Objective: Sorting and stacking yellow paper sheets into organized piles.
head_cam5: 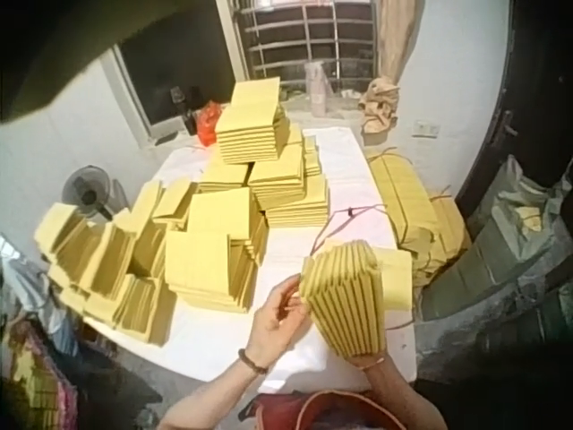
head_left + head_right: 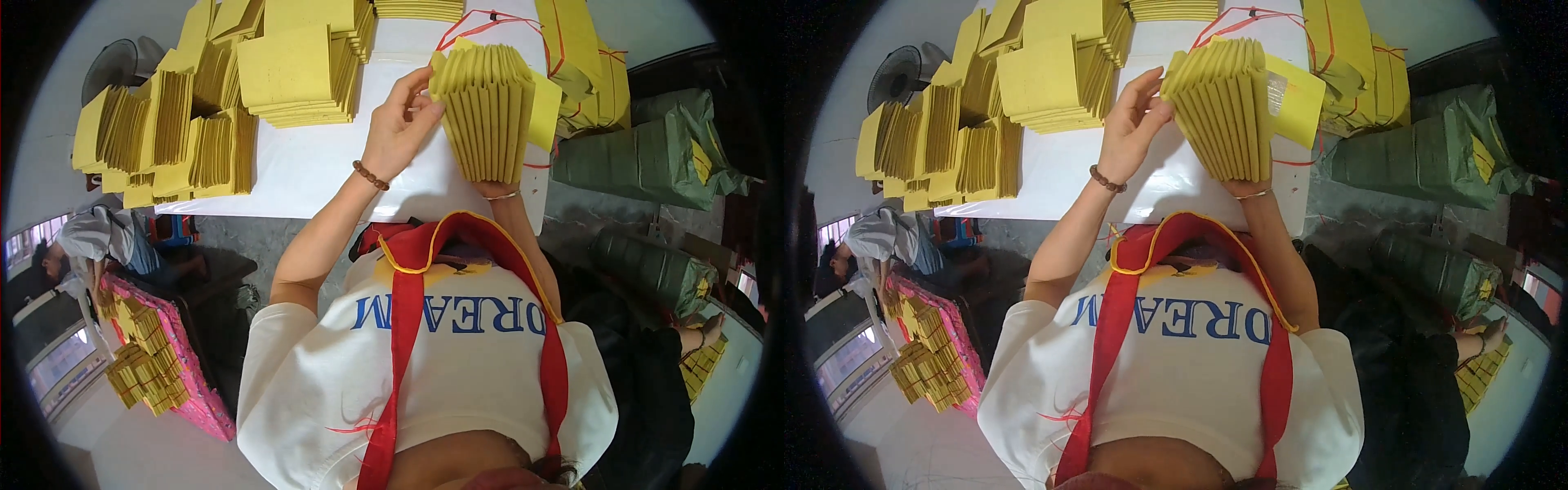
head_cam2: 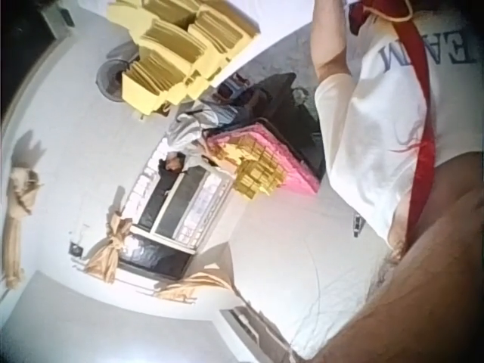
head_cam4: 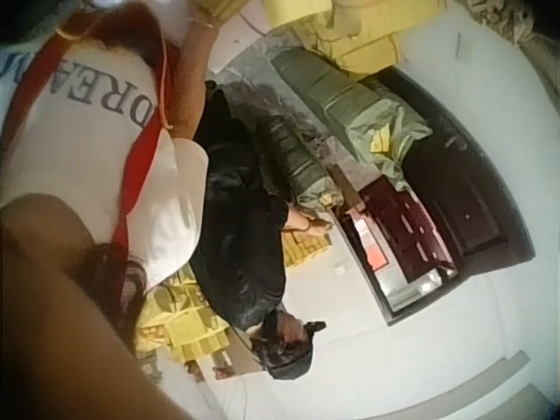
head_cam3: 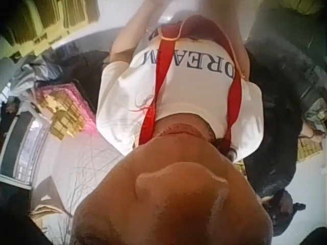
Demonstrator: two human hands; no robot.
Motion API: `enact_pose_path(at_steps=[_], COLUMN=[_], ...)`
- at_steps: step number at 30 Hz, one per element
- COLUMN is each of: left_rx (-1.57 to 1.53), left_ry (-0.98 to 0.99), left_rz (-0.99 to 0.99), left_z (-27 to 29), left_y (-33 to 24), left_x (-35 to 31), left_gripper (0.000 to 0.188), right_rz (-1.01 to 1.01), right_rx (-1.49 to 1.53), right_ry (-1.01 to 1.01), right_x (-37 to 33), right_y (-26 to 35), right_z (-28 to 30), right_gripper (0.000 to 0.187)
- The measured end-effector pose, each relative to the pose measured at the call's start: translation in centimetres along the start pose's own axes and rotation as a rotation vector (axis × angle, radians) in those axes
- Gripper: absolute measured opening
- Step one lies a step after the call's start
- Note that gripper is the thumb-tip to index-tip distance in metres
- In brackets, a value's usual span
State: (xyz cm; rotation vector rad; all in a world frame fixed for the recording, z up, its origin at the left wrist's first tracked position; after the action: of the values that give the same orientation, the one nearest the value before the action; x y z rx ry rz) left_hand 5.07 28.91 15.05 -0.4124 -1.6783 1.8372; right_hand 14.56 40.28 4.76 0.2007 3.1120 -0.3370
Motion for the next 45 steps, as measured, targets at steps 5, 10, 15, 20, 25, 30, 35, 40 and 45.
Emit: enact_pose_path(at_steps=[5, 10, 15, 20, 25, 30, 35, 40, 45], left_rx=[0.242, 0.413, 0.349, 0.307, 0.401, 0.423, 0.529, 0.550, 0.573], left_ry=[-0.043, -0.146, -0.134, -0.157, -0.178, -0.165, -0.175, -0.179, -0.170], left_rz=[-0.039, -0.034, 0.039, 0.028, 0.047, 0.032, 0.039, 0.035, 0.031], left_z=[0.2, 0.6, 1.2, 1.0, 1.2, 1.2, 1.3, 1.4, 1.2], left_y=[-0.6, -0.4, 0.0, 0.3, 0.4, -0.1, -0.5, -0.2, -0.2], left_x=[-0.3, -0.2, -0.3, -0.3, -0.3, -0.2, -0.1, -0.1, -0.3], left_gripper=[0.038, 0.032, 0.031, 0.033, 0.034, 0.038, 0.042, 0.042, 0.046], right_rz=[-0.037, -0.082, -0.036, -0.015, -0.019, -0.028, -0.031, -0.023, 0.013], right_rx=[-0.005, -0.033, -0.041, -0.043, -0.055, -0.055, -0.080, -0.090, -0.199], right_ry=[0.028, 0.063, -0.088, -0.101, -0.078, -0.003, -0.051, -0.087, -0.120], right_x=[-0.2, -0.4, -0.4, -0.4, -0.2, -0.2, -0.1, -0.2, -0.4], right_y=[-1.0, -1.5, -1.4, -1.4, -1.9, -2.0, -1.9, -1.6, -1.1], right_z=[-0.1, 0.3, 1.8, 1.4, 0.8, 0.3, 0.7, 1.6, 2.7], right_gripper=[0.048, 0.047, 0.045, 0.044, 0.044, 0.044, 0.045, 0.047, 0.049])
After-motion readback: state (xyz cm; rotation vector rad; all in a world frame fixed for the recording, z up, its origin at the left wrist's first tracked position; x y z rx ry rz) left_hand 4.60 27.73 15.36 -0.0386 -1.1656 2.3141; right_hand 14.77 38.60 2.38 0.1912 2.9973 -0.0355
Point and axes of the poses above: each hand's wrist, its own x-axis towards the middle knuckle, its own z-axis out of the back of the hand, y = z × x, the point moved 7 cm from there along x, towards the middle knuckle, and after that the axes turned 12 degrees about x, right-handed, at the moved point
